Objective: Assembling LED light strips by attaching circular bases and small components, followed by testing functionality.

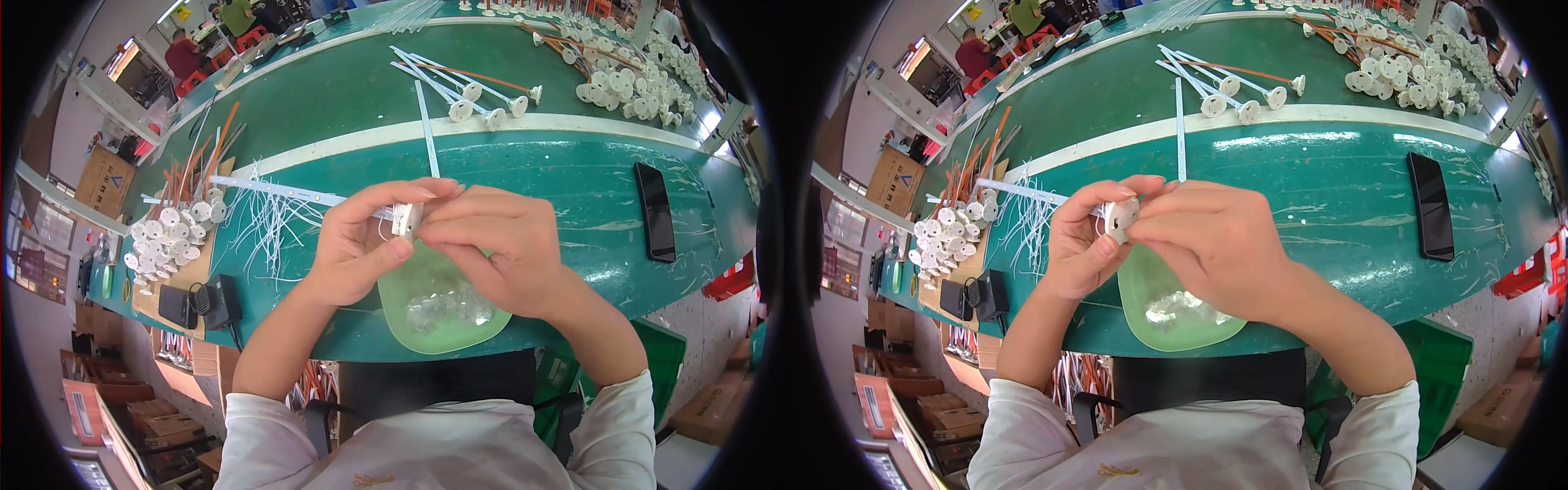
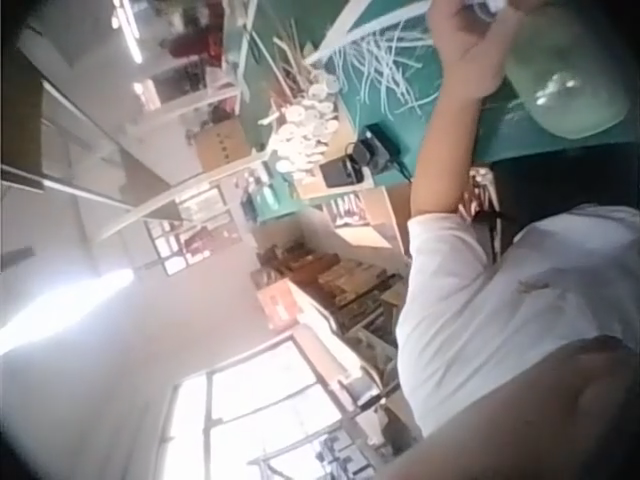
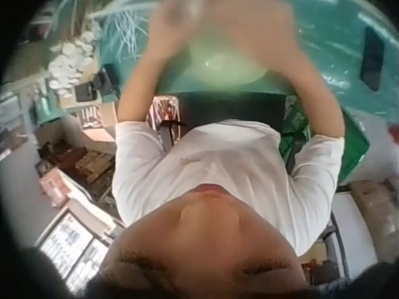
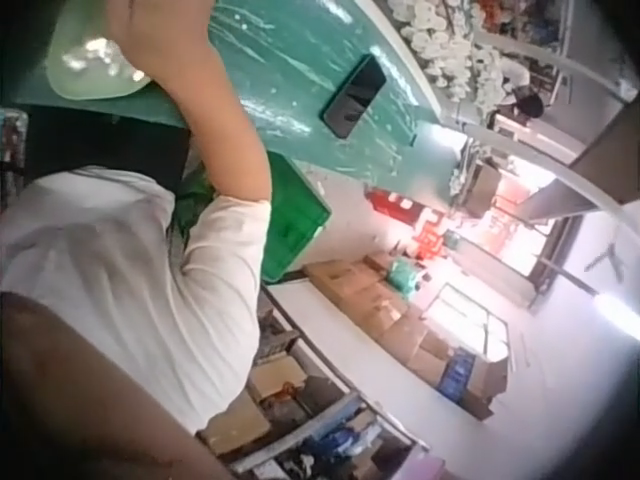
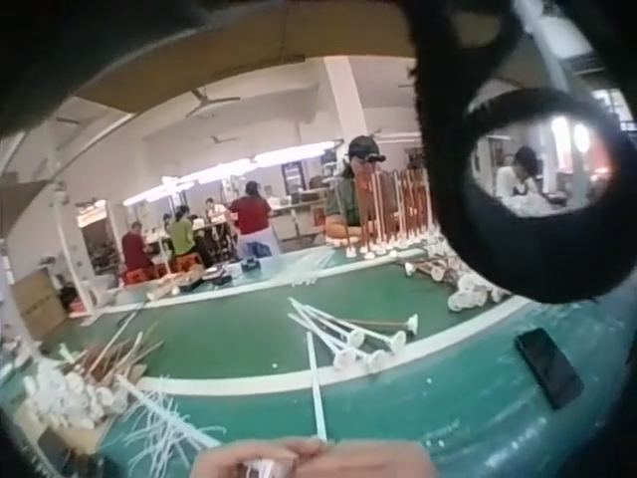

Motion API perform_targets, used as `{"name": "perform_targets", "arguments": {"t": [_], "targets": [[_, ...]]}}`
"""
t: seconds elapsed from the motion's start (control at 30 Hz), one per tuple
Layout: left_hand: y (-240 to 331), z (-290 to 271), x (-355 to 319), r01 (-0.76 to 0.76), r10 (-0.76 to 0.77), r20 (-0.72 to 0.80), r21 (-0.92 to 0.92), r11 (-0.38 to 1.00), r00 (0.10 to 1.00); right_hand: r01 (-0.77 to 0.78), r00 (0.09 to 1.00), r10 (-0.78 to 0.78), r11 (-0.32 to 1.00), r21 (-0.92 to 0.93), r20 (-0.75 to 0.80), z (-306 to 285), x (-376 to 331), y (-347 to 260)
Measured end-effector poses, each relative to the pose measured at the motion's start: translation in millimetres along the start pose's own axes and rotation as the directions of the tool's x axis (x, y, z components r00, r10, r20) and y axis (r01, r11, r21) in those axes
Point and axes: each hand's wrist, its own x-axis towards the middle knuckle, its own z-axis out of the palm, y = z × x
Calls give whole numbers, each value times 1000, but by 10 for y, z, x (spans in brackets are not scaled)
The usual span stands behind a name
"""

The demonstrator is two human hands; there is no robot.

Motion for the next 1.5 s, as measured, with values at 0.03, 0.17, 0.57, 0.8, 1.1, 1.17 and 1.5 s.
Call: {"name": "perform_targets", "arguments": {"t": [0.03, 0.17, 0.57, 0.8, 1.1, 1.17, 1.5], "targets": [[-1, -13, -7, 3, -3, 3, 1, 1000, 1000, -35, 999, 35, 999, -3, 24, -22, 2, -4], [19, 37, -8, 38, -39, -10, -32, 999, 999, -74, 997, 75, 996, -46, 28, -46, 6, -49], [-48, 140, -26, 23, -26, -67, -45, 999, 997, 154, 977, -190, 946, -284, -102, 125, -82, -34], [-91, 206, 13, 91, -104, -112, -116, 989, 988, 180, 960, -244, 914, -363, -138, 146, -131, -16], [263, 34, 175, 128, -68, -196, 313, 941, 978, 152, 974, -188, 955, -255, -124, 191, 7, 59], [531, -281, 206, 278, -118, -318, 521, 807, 941, -1, 988, -44, 956, -294, -146, 161, -72, 75], [2258, -1890, -661, 757, 302, -694, 606, -244, 653, -58, 996, 70, 976, -212, 50, 150, -135, 7]]}}
